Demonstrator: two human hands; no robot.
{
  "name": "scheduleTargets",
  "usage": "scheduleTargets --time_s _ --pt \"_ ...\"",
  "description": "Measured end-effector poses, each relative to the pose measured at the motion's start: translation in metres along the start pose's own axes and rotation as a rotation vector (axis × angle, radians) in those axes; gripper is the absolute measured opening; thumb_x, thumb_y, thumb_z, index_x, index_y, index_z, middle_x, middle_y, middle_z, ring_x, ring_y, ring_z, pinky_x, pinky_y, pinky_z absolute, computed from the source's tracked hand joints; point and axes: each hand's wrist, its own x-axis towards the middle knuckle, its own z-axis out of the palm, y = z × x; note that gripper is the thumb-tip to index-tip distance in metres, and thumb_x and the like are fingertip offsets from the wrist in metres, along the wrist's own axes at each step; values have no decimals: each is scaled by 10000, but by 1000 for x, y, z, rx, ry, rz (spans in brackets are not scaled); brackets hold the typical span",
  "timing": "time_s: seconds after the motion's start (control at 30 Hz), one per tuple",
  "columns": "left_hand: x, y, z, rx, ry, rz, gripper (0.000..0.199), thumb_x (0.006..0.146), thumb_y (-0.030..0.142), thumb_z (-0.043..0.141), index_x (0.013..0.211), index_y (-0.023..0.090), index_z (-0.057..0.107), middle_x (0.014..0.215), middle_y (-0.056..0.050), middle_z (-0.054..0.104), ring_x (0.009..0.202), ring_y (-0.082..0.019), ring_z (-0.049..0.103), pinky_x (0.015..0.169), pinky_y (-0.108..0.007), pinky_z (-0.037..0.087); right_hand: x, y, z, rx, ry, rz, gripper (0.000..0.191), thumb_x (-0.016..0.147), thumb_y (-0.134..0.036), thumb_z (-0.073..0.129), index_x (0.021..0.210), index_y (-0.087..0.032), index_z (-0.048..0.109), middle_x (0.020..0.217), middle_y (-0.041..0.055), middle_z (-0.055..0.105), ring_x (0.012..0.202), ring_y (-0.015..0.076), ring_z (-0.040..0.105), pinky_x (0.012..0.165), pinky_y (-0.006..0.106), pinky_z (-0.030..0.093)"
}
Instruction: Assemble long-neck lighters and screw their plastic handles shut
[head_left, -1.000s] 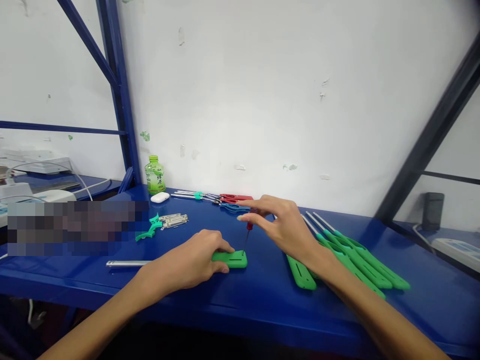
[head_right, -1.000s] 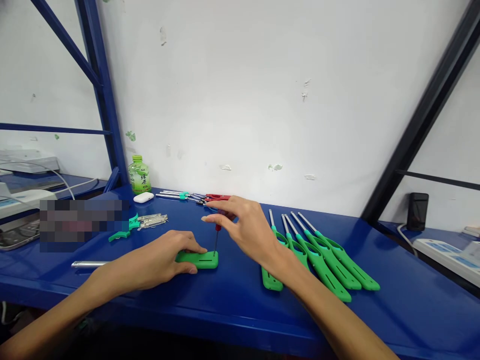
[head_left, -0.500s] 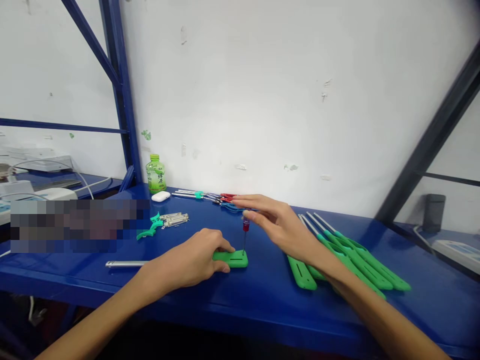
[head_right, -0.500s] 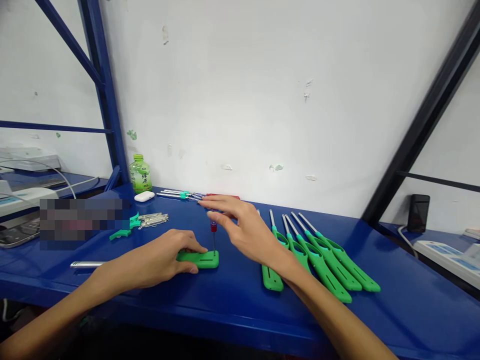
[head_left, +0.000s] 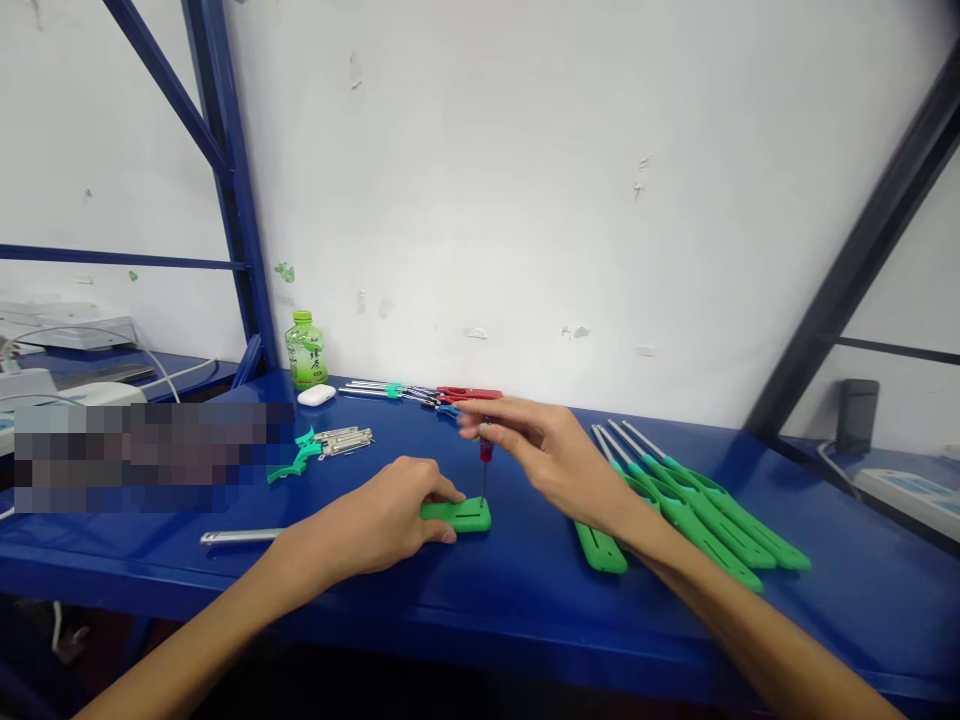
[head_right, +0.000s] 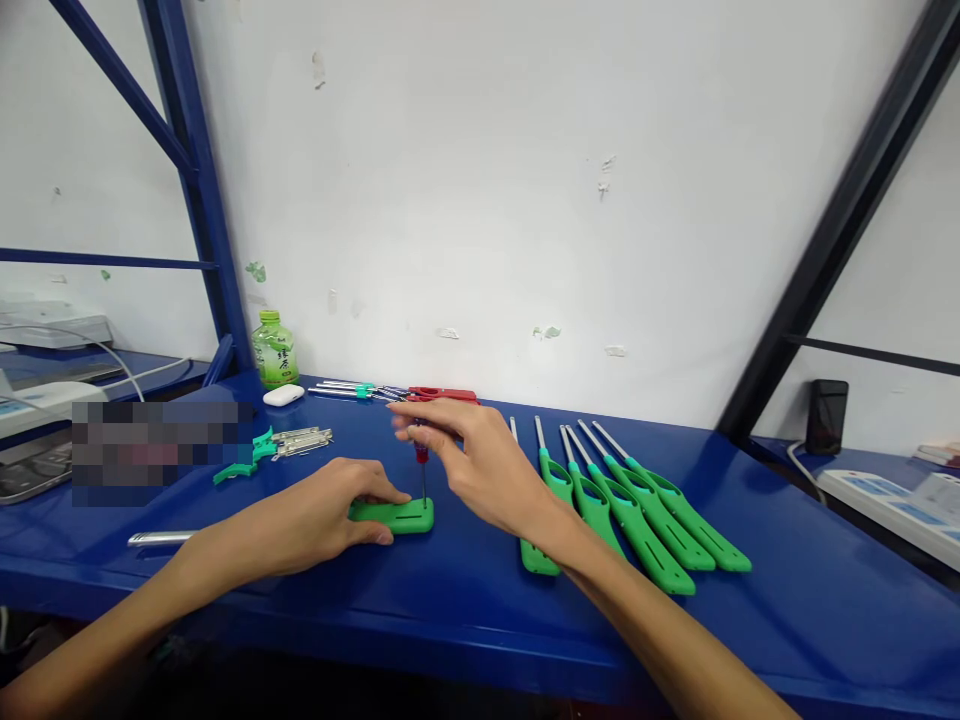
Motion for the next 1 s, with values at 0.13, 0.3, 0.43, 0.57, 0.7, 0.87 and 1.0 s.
scheduleTargets --time_s 0.13,0.3,0.43,0.57,0.7,0.87,1.0 --pt "0 2 0 -5 -9 -11 414 845 433 739 1218 255 747 1253 -94 712 1229 -343 617 1027 -420 493 1 1 3 -76 129 16 176 956 -213 700 1077 -286 804 1021 25 794 860 197 729 853 382 572" --pt "-1 2 0 -1 -9 -30 416 841 424 744 1217 248 743 1254 -90 709 1225 -335 619 1030 -412 493 2 -5 1 -164 111 -12 201 942 -264 736 1134 -258 795 1027 47 781 869 197 723 853 376 563" --pt "0 -2 2 6 -4 -18 410 854 432 737 1226 260 741 1250 -80 705 1217 -326 619 1028 -409 491 1 -2 -2 -59 -2 10 365 1005 -156 582 1312 -297 719 1172 34 776 958 187 735 886 361 579" --pt "2 -7 5 16 -7 9 404 864 407 736 1248 280 740 1236 -69 701 1211 -315 616 1032 -414 483 3 7 0 -93 146 58 136 930 -187 728 1034 -262 774 1008 8 781 791 166 727 792 336 574" --pt "3 -8 6 24 12 33 390 870 395 731 1245 292 745 1222 -60 711 1207 -309 625 1024 -398 491 3 7 0 -133 133 17 109 907 -268 786 1012 -247 770 970 14 757 773 165 714 790 345 580" --pt "4 -8 6 53 37 49 366 851 373 747 1205 281 766 1171 -56 741 1144 -308 668 975 -385 524 1 2 2 26 -31 -11 290 1013 -156 593 1244 -273 723 1173 32 751 921 154 729 884 343 589" --pt "3 -6 6 69 46 53 362 852 352 758 1208 286 764 1181 -49 745 1180 -309 657 997 -387 519 1 6 6 -16 100 15 121 900 -211 784 1009 -246 745 932 -5 739 802 155 694 775 314 575"
